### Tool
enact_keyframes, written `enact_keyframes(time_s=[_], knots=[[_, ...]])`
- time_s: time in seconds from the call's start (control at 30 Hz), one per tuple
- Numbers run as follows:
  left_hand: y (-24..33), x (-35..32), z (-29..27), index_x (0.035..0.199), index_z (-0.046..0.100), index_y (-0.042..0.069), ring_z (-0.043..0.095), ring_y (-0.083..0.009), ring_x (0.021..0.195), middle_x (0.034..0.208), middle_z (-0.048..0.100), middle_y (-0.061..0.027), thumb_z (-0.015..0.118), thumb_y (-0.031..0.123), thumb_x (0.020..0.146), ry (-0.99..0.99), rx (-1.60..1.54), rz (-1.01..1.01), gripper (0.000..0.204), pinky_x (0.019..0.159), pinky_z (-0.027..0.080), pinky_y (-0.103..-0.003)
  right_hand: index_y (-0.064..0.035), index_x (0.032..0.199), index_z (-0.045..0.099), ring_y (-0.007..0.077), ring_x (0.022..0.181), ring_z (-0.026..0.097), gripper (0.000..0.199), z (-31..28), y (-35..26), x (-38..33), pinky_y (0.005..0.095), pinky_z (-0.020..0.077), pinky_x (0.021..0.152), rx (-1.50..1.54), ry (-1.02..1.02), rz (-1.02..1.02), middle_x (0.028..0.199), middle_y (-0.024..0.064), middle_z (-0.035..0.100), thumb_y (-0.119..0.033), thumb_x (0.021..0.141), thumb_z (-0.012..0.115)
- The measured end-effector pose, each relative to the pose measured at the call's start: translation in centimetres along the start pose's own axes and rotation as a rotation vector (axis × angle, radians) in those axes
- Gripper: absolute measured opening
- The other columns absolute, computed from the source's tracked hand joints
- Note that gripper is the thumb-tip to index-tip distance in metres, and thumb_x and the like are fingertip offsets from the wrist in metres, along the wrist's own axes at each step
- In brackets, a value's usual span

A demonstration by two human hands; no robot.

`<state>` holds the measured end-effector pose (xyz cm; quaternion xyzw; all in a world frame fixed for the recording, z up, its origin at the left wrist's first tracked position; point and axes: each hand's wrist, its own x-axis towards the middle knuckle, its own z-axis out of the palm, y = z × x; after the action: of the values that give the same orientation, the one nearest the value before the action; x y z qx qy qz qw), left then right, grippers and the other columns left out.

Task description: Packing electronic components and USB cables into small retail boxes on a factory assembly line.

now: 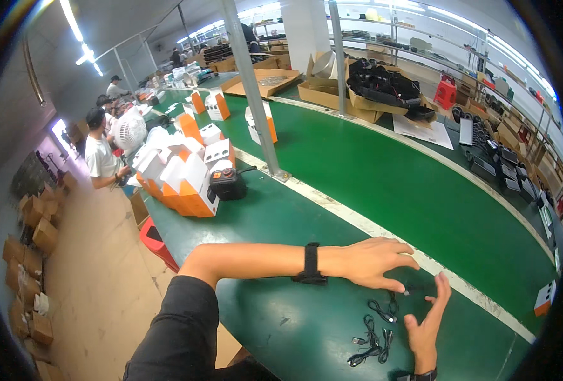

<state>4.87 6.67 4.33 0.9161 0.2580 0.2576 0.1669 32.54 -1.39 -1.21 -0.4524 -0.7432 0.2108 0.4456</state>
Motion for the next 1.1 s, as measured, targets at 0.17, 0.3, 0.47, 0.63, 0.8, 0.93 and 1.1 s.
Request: enact_keyframes(time_s=[0.17, 0.3, 0.47, 0.63, 0.8, 0.93, 1.1], knots=[[-4.8, -4.8, -1.4, 0.141, 0.063, 0.005, 0.06, -0.0329, 0.134, 0.145, 0.062, -0.0202, 0.056, 0.05, 0.109, 0.015, -0.633, -0.381, 0.056, 0.116, 0.045, -0.045, -0.0022, 0.152, 0.047, 0.0425, 0.136, 0.052, 0.089, 1.6, -3.8, -1.1, 0.0499, 0.0384, 0.119, -0.293, -0.194, -0.064, 0.155, 0.0238, 0.049, -0.039, 0.08, 0.083], [-8.3, -9.0, -0.1, 0.153, 0.053, 0.007, 0.059, -0.0281, 0.138, 0.148, 0.061, -0.0149, 0.046, 0.048, 0.114, 0.22, -1.66, -0.548, 0.057, 0.115, 0.048, -0.043, 0.0004, 0.143, 0.055, 0.0474, 0.152, 0.033, 0.068, 0.9, -2.9, -1.8, 0.0561, 0.0259, 0.126, -0.3, -0.314, 0.017, 0.163, 0.0249, 0.039, -0.033, 0.087, 0.075], [-8.6, -9.1, -0.6, 0.149, 0.054, 0.006, 0.061, -0.0286, 0.135, 0.143, 0.063, -0.0158, 0.048, 0.045, 0.114, 0.24, -1.718, -0.587, 0.053, 0.112, 0.051, -0.042, -0.0054, 0.146, 0.06, 0.0487, 0.154, 0.03, 0.053, 0.8, -4.3, -0.7, 0.0596, 0.022, 0.128, -0.348, -0.238, -0.043, 0.164, 0.0251, 0.042, -0.026, 0.099, 0.071], [-8.5, -8.9, -0.2, 0.145, 0.056, 0.003, 0.066, -0.0277, 0.128, 0.137, 0.067, -0.0153, 0.053, 0.037, 0.114, 0.238, -1.615, -0.573, 0.046, 0.107, 0.055, -0.04, -0.0043, 0.14, 0.064, 0.0482, 0.152, 0.035, 0.048, 0.5, -4.6, -0.1, 0.0589, 0.0269, 0.126, -0.406, -0.416, -0.094, 0.16, 0.024, 0.048, -0.023, 0.097, 0.073], [-8.8, -9.1, -0.4, 0.145, 0.056, 0.002, 0.068, -0.0279, 0.126, 0.135, 0.068, -0.0149, 0.054, 0.034, 0.114, 0.233, -1.566, -0.572, 0.045, 0.106, 0.056, -0.039, -0.0008, 0.132, 0.067, 0.0409, 0.138, 0.054, 0.037, 0.6, -4.8, 0.2, 0.0518, 0.042, 0.117, -0.431, -0.392, -0.237, 0.15, 0.0215, 0.057, -0.014, 0.098, 0.074], [-8.5, -8.5, -0.3, 0.145, 0.056, 0.002, 0.067, -0.0272, 0.126, 0.136, 0.067, -0.015, 0.054, 0.033, 0.114, 0.207, -1.544, -0.552, 0.044, 0.107, 0.056, -0.04, 0.0004, 0.109, 0.074, 0.0477, 0.137, 0.051, 0.035, 1.0, -3.3, -1.1, 0.0623, 0.0316, 0.121, -0.226, -0.357, -0.083, 0.138, 0.0211, 0.062, -0.016, 0.078, 0.076], [-8.2, -8.8, -0.6, 0.145, 0.056, 0.002, 0.067, -0.0262, 0.126, 0.137, 0.066, -0.0146, 0.053, 0.033, 0.114, 0.192, -1.52, -0.557, 0.043, 0.106, 0.056, -0.039, 0.001, 0.096, 0.076, 0.046, 0.125, 0.059, 0.023, 1.2, -3.1, -0.9, 0.0606, 0.0412, 0.114, -0.14, -0.311, -0.127, 0.124, 0.019, 0.069, -0.009, 0.075, 0.078]])
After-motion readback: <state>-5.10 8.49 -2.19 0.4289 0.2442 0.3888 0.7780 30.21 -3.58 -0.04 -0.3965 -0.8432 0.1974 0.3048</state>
